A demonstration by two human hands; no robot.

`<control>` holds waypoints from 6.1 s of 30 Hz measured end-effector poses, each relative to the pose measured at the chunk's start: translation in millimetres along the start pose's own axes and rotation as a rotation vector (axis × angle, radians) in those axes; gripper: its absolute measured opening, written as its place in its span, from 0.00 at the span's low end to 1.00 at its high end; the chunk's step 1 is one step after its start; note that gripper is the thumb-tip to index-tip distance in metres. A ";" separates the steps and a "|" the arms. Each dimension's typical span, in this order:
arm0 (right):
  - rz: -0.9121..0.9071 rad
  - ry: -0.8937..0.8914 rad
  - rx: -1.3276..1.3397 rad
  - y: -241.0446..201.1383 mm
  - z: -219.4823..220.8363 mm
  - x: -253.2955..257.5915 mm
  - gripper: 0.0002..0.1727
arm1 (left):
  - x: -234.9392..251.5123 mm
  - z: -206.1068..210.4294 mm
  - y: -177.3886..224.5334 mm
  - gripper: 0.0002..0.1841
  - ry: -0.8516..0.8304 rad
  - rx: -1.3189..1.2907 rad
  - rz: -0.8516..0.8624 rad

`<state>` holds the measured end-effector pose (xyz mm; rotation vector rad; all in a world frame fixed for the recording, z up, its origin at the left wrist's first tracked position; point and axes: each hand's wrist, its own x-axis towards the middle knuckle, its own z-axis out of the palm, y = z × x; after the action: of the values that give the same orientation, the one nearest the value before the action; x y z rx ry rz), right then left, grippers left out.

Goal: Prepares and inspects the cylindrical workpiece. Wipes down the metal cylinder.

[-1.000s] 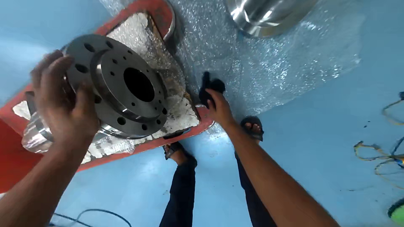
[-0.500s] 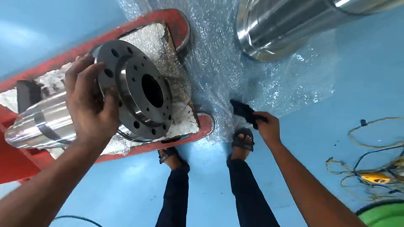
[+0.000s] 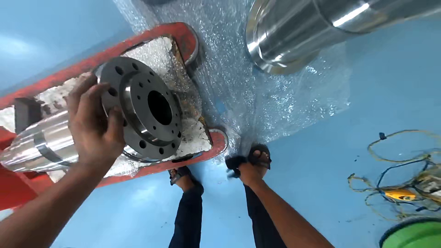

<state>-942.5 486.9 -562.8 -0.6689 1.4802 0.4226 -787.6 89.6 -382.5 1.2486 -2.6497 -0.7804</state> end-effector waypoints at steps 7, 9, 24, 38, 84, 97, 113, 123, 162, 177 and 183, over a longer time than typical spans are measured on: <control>-0.108 0.334 0.270 -35.3 -121.6 7.3 0.17 | 2.1 0.8 0.9 0.28 0.012 -0.017 -0.007; -0.108 0.278 0.222 -45.8 -164.0 29.3 0.18 | 0.1 0.8 -0.6 0.27 0.020 -0.029 0.003; -0.306 0.963 0.139 -16.3 -39.5 50.2 0.27 | 1.0 6.2 -12.0 0.25 0.079 -0.068 0.055; -0.136 0.562 0.143 -28.8 -40.7 2.0 0.18 | 2.1 10.0 -14.5 0.24 0.107 -0.085 0.060; -0.385 0.705 0.982 -296.9 -240.0 -24.3 0.18 | 0.3 10.8 -11.4 0.24 0.137 -0.101 0.048; -0.994 1.021 0.708 -317.6 -246.0 -54.0 0.16 | 1.2 14.1 -10.7 0.26 0.199 -0.163 0.049; -0.390 0.767 0.874 -261.0 -150.6 -80.9 0.16 | -2.6 12.4 -3.7 0.26 0.190 -0.148 0.022; -0.519 0.773 0.769 -299.0 -178.1 -166.6 0.17 | -4.1 14.6 -2.4 0.26 0.217 -0.182 -0.012; -0.323 1.084 0.020 -402.9 -223.0 -142.9 0.19 | -7.3 16.6 -5.4 0.25 0.369 -0.547 -0.146; -0.756 0.914 -0.013 -384.4 -271.2 -148.2 0.13 | -19.9 17.5 32.4 0.20 0.610 -0.447 -0.637; -0.543 0.431 -0.589 -457.3 -299.4 -138.0 0.18 | -92.7 46.7 106.1 0.24 0.762 -0.771 -1.169</control>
<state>-888.7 -31.0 -346.5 -1.6667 1.4923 0.2952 -814.3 233.8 -359.6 2.1142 -0.7445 -0.9605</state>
